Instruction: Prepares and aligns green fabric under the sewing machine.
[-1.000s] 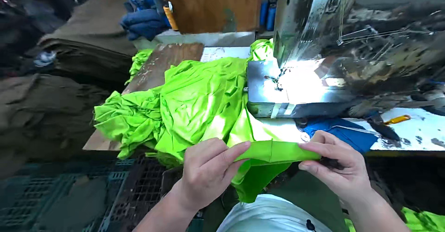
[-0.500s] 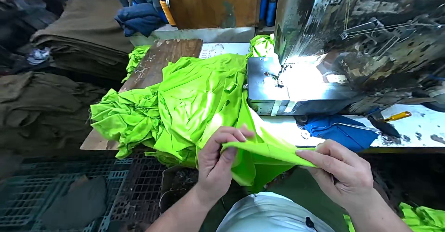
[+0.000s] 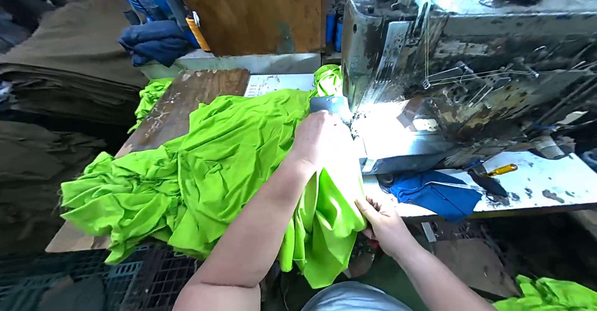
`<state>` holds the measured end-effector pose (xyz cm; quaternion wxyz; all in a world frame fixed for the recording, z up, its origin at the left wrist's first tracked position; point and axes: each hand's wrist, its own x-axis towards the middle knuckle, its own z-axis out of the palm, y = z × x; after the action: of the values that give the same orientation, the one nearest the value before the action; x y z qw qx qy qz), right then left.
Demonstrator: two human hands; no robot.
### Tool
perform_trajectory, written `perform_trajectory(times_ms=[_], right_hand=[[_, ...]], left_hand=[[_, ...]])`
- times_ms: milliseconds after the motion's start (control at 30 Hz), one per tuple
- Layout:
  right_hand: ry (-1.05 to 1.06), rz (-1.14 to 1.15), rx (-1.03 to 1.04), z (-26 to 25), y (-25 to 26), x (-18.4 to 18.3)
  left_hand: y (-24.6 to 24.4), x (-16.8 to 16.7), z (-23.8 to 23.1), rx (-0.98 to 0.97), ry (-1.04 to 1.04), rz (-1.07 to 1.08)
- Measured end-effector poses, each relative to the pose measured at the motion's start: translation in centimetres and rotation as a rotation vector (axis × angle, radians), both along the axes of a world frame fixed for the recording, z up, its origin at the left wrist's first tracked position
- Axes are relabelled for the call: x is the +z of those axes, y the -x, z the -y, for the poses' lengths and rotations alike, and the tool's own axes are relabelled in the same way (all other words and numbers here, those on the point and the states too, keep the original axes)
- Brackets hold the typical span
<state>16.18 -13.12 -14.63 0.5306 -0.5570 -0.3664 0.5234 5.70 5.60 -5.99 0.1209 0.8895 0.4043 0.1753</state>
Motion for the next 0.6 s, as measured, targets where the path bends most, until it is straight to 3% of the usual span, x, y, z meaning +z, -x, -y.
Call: perform_trajectory(times_ms=[167, 333, 400, 500, 600], right_hand=[[-0.114, -0.09, -0.034, -2.1, -1.0, 0.4], [-0.117, -0.127, -0.013, -2.1, -0.6, 0.7], [-0.112, -0.159, 0.001, -1.6, -0.2, 0.6], [-0.118, -0.171, -0.01, -1.4, 0.1, 0.6], [-0.139, -0.143, -0.025, -2.3, -0.2, 0.2]], left_hand=[[-2.9, 0.7, -4.2, -0.135, 0.086, 0.002], [-4.4, -3.3, -9.5, -0.232, 0.021, 0.038], [-4.1, -2.9, -8.8, -0.239, 0.01, 0.062], [-3.4, 0.2, -5.7, -0.182, 0.139, 0.068], [-3.4, -0.9, -6.5, -0.218, 0.033, 0.046]])
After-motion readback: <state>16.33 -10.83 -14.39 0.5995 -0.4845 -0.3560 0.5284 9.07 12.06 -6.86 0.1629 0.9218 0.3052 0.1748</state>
